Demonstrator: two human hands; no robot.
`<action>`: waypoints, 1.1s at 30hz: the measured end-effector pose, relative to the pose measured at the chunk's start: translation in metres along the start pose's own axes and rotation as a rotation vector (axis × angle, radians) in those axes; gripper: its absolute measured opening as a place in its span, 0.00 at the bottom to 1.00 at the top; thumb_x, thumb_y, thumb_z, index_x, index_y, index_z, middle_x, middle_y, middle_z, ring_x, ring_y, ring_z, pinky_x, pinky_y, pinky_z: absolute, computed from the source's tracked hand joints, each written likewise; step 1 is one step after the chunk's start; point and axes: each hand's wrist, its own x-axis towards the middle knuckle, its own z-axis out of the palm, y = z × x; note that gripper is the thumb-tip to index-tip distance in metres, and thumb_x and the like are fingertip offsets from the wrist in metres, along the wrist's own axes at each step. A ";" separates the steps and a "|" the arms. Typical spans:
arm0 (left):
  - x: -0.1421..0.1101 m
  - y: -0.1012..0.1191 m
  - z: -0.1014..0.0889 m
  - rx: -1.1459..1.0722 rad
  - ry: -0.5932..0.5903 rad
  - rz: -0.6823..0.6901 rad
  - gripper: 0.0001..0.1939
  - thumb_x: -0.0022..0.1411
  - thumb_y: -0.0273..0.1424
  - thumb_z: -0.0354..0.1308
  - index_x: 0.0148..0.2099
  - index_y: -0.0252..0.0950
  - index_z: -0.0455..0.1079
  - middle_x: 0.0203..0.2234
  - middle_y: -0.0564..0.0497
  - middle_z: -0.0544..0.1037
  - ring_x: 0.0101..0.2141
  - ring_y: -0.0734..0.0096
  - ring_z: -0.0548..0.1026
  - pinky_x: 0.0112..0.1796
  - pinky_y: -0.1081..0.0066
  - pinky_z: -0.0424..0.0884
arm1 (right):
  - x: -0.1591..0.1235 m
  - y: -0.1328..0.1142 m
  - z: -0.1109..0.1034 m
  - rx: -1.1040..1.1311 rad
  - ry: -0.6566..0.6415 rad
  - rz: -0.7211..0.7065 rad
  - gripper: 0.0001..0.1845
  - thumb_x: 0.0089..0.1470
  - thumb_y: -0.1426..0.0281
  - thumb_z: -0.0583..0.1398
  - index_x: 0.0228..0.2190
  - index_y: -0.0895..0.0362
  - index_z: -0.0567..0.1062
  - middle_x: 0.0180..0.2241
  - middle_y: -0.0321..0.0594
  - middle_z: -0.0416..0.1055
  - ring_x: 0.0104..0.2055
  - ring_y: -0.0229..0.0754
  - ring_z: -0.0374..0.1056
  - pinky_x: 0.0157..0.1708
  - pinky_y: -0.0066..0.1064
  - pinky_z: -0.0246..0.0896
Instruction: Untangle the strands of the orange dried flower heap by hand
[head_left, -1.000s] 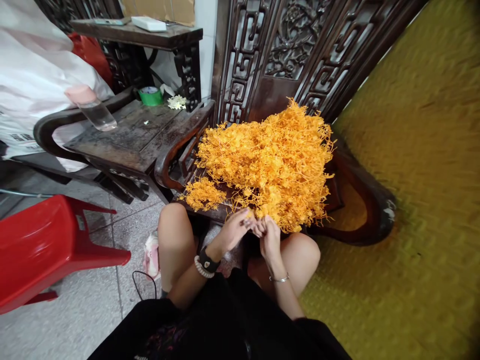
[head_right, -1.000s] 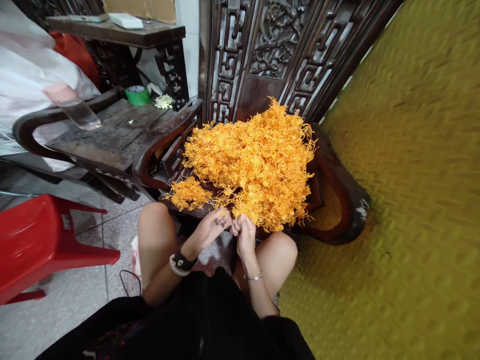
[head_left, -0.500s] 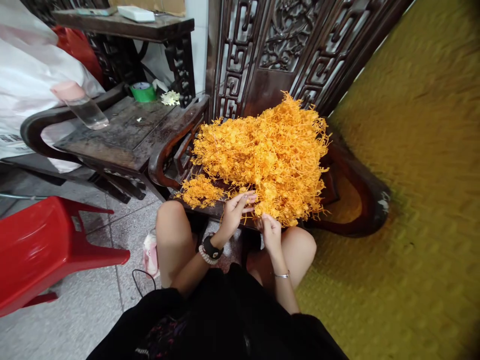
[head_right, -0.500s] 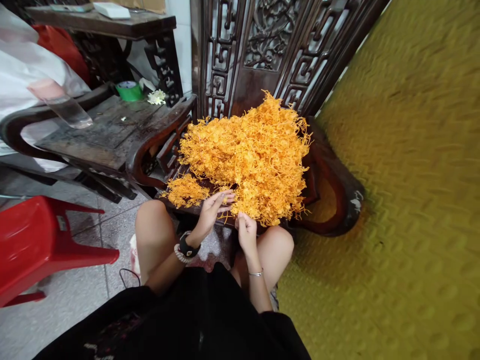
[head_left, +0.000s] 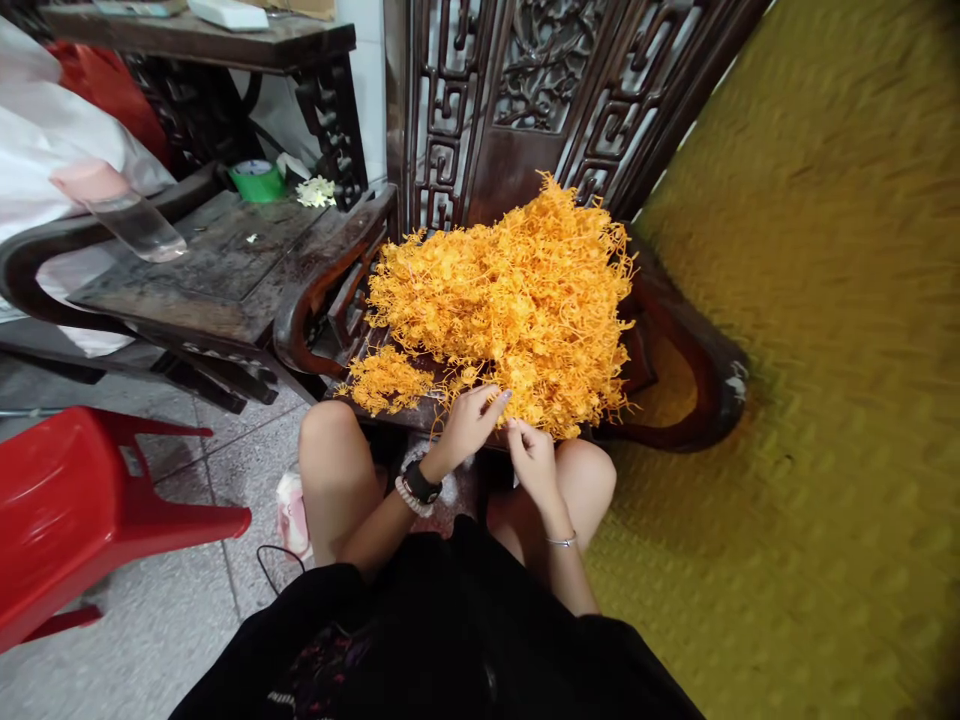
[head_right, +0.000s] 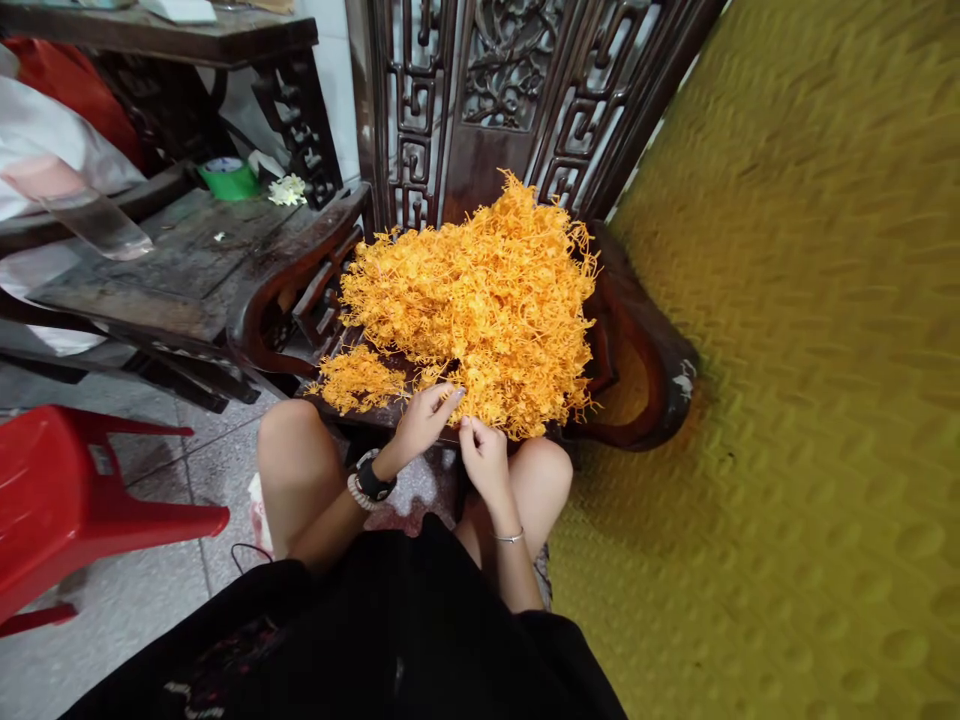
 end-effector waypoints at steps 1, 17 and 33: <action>0.000 -0.001 0.001 -0.090 -0.017 -0.030 0.21 0.64 0.42 0.48 0.22 0.36 0.54 0.19 0.56 0.57 0.23 0.76 0.57 0.28 0.72 0.55 | 0.000 0.000 0.000 0.034 0.001 0.005 0.22 0.53 0.60 0.57 0.15 0.56 0.58 0.15 0.29 0.49 0.20 0.32 0.44 0.21 0.29 0.36; -0.007 -0.009 0.010 -0.473 0.017 -0.240 0.27 0.61 0.52 0.45 0.21 0.37 0.49 0.16 0.58 0.52 0.19 0.80 0.51 0.21 0.74 0.49 | -0.004 -0.010 0.010 -0.034 0.284 -0.159 0.08 0.51 0.66 0.60 0.24 0.55 0.68 0.20 0.31 0.60 0.22 0.36 0.56 0.25 0.30 0.56; 0.001 0.005 -0.024 0.229 -0.017 0.126 0.17 0.67 0.35 0.42 0.28 0.36 0.64 0.25 0.49 0.70 0.28 0.70 0.66 0.33 0.69 0.59 | 0.020 -0.051 0.014 -0.692 -0.158 -0.417 0.10 0.60 0.68 0.51 0.27 0.54 0.66 0.31 0.41 0.66 0.39 0.47 0.57 0.43 0.41 0.53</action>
